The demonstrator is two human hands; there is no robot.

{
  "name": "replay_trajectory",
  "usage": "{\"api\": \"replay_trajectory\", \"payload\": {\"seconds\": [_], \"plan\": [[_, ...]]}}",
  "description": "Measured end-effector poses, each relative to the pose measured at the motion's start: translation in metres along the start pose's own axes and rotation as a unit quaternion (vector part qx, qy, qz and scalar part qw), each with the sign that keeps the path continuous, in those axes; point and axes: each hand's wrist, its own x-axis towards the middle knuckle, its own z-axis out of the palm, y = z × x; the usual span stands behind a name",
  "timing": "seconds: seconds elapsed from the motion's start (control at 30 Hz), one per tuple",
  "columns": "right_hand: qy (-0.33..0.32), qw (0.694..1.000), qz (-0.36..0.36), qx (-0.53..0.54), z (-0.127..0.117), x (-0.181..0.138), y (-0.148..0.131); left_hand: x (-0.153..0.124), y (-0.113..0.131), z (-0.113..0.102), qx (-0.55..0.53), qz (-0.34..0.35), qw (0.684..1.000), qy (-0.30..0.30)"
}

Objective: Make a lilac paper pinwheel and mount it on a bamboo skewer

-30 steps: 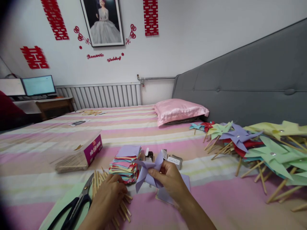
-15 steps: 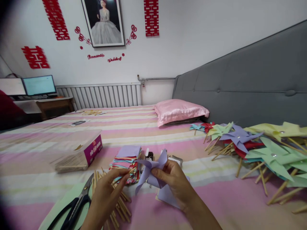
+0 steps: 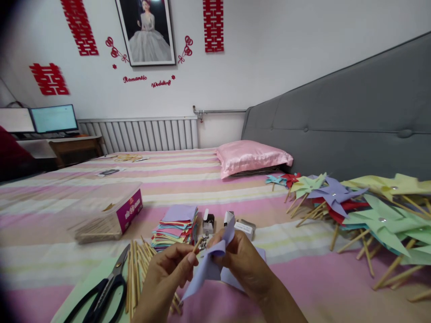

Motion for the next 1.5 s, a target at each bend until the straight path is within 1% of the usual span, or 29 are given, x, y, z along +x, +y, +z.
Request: {"api": "replay_trajectory", "payload": {"seconds": [0.07, 0.17, 0.3, 0.37, 0.4, 0.47, 0.53, 0.63, 0.73, 0.83, 0.93, 1.03, 1.13, 1.23, 1.5], "plan": [[-0.010, 1.000, 0.000, -0.007, 0.001, 0.000, 0.001, -0.002, -0.001, 0.002, -0.016, -0.007, 1.000, -0.017], [-0.004, 1.000, -0.001, -0.030, 0.003, 0.000, 0.001, -0.003, -0.004, 0.003, -0.031, -0.013, 0.999, -0.040], [0.003, 0.998, -0.002, -0.056, 0.004, 0.001, 0.000, -0.003, -0.007, 0.001, 0.000, -0.009, 0.999, -0.049], [0.000, 0.997, -0.011, -0.073, 0.003, 0.000, -0.001, -0.001, -0.008, -0.003, 0.045, 0.023, 0.998, -0.039], [-0.001, 0.995, -0.022, -0.093, 0.002, 0.000, -0.002, 0.001, -0.008, -0.007, 0.076, 0.049, 0.995, -0.030], [-0.006, 0.987, -0.050, -0.151, 0.000, 0.000, -0.004, 0.004, -0.007, -0.015, 0.159, 0.109, 0.981, -0.002], [-0.011, 0.969, -0.078, -0.233, -0.002, 0.000, -0.007, 0.008, -0.006, -0.024, 0.227, 0.158, 0.961, 0.019], [0.000, 0.927, -0.110, -0.360, -0.004, 0.000, -0.012, 0.012, -0.003, -0.034, 0.272, 0.202, 0.940, 0.032], [0.013, 0.870, -0.158, -0.467, -0.005, 0.000, -0.013, 0.013, 0.000, -0.037, 0.308, 0.203, 0.929, -0.001], [-0.001, 0.819, -0.217, -0.531, -0.006, 0.001, -0.012, 0.013, 0.001, -0.036, 0.324, 0.183, 0.928, -0.030], [-0.010, 0.792, -0.249, -0.558, -0.006, 0.001, -0.011, 0.013, 0.000, -0.035, 0.321, 0.172, 0.930, -0.052], [-0.007, 0.784, -0.256, -0.565, -0.005, 0.000, -0.010, 0.013, -0.003, -0.036, 0.281, 0.155, 0.944, -0.070], [-0.005, 0.791, -0.257, -0.555, -0.004, -0.001, -0.011, 0.013, -0.005, -0.037, 0.245, 0.138, 0.957, -0.069], [0.001, 0.798, -0.260, -0.544, -0.003, -0.001, -0.012, 0.012, -0.004, -0.037, 0.239, 0.138, 0.960, -0.057], [0.016, 0.792, -0.270, -0.547, -0.001, -0.001, -0.013, 0.011, 0.002, -0.034, 0.217, 0.122, 0.967, -0.050]]}}
